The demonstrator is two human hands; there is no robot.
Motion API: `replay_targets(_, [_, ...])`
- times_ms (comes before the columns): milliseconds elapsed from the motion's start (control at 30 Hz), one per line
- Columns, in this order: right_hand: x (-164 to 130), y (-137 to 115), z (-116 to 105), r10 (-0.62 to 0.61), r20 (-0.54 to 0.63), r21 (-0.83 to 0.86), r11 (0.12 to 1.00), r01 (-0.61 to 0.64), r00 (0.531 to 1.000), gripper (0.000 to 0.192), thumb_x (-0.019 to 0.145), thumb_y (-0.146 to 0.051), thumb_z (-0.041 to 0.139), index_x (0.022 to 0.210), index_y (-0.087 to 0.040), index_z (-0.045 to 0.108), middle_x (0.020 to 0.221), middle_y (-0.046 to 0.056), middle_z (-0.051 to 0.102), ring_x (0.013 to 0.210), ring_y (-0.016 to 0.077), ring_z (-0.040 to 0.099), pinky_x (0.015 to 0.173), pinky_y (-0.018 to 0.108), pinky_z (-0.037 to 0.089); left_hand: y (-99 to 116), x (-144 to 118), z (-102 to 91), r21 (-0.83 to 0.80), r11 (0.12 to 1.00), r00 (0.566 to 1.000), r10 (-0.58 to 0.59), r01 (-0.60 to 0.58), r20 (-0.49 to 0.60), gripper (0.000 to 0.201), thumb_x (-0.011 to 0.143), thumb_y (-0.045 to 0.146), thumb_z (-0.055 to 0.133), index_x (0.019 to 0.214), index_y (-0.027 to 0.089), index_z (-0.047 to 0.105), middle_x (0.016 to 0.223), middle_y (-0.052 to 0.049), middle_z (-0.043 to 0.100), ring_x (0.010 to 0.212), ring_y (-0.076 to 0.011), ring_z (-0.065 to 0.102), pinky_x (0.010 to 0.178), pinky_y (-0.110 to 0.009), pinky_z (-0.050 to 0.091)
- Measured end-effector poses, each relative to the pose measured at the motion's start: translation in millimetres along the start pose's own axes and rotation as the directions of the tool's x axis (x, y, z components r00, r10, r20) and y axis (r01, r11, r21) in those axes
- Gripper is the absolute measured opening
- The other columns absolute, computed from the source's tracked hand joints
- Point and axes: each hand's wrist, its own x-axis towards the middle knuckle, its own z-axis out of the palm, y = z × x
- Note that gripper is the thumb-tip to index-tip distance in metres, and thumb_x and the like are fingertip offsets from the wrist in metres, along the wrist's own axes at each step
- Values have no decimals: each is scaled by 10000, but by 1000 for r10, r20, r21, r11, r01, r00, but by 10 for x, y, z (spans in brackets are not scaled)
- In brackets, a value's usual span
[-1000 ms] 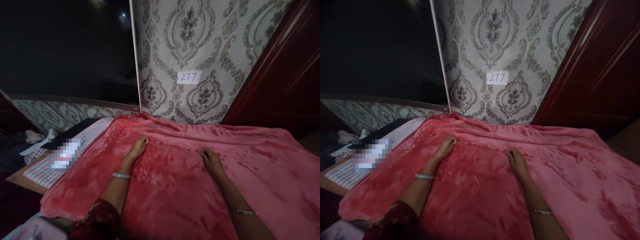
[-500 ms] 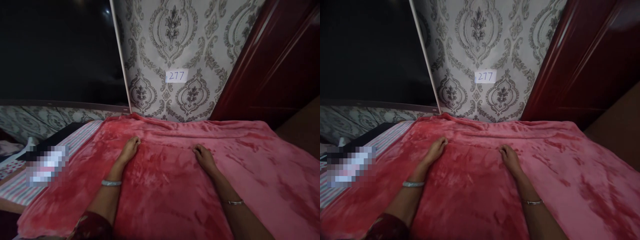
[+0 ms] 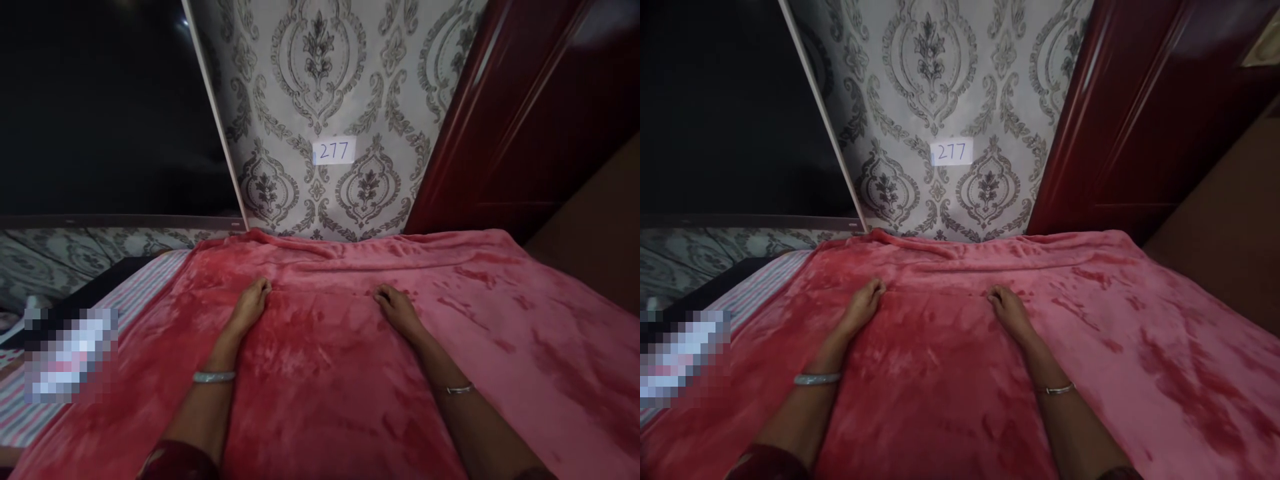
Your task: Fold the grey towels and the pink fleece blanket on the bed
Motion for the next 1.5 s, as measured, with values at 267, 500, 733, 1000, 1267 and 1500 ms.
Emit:
replay_targets(267, [0,44,4,-3,2,16,1000,3,1000,107,808,-257,473,750,-226,557,777,34,657,738,197,588,698,305,453,-27,7,5,12,1000,1000,1,0,-25,132,871,272,393,761,240,458,719,-12,590,685,-187,579,689,-296,466])
replay_targets(500, [-17,48,5,-121,69,-31,992,123,990,197,798,-340,659,936,-200,676,967,86,703,919,241,617,844,377,473,-45,14,12,24,1000,999,13,-12,-30,159,884,263,399,836,231,547,818,-39,673,782,-204,638,764,-314,505])
replay_targets(733, [-18,-49,-65,-181,-53,-79,981,176,982,172,895,-311,520,782,-219,612,833,78,655,827,231,573,794,365,453,-14,-4,10,41,999,998,13,-10,-63,207,910,246,384,923,218,588,931,-70,702,906,-222,663,837,-331,507])
replay_targets(1000, [-51,38,-32,-83,-39,-64,995,80,996,247,880,-427,495,782,-222,590,823,71,656,790,230,585,728,344,460,-19,-56,40,44,999,1000,-11,11,14,226,922,243,389,893,224,612,850,-37,713,805,-195,677,750,-287,494])
replay_targets(1267, [-62,48,-45,-96,-73,-85,992,90,993,256,865,-449,489,782,-230,593,810,72,667,772,235,595,708,342,468,-17,-88,-67,43,999,1000,-23,22,13,246,937,272,418,853,202,638,839,-52,700,796,-193,638,779,-308,488])
replay_targets(1500, [-64,59,-65,-86,-61,-82,993,81,994,279,860,-476,500,802,-229,615,845,74,690,800,243,621,731,353,489,-98,-177,-347,50,999,996,-13,8,92,191,781,367,694,847,190,663,871,-35,690,792,-186,614,753,-303,477])
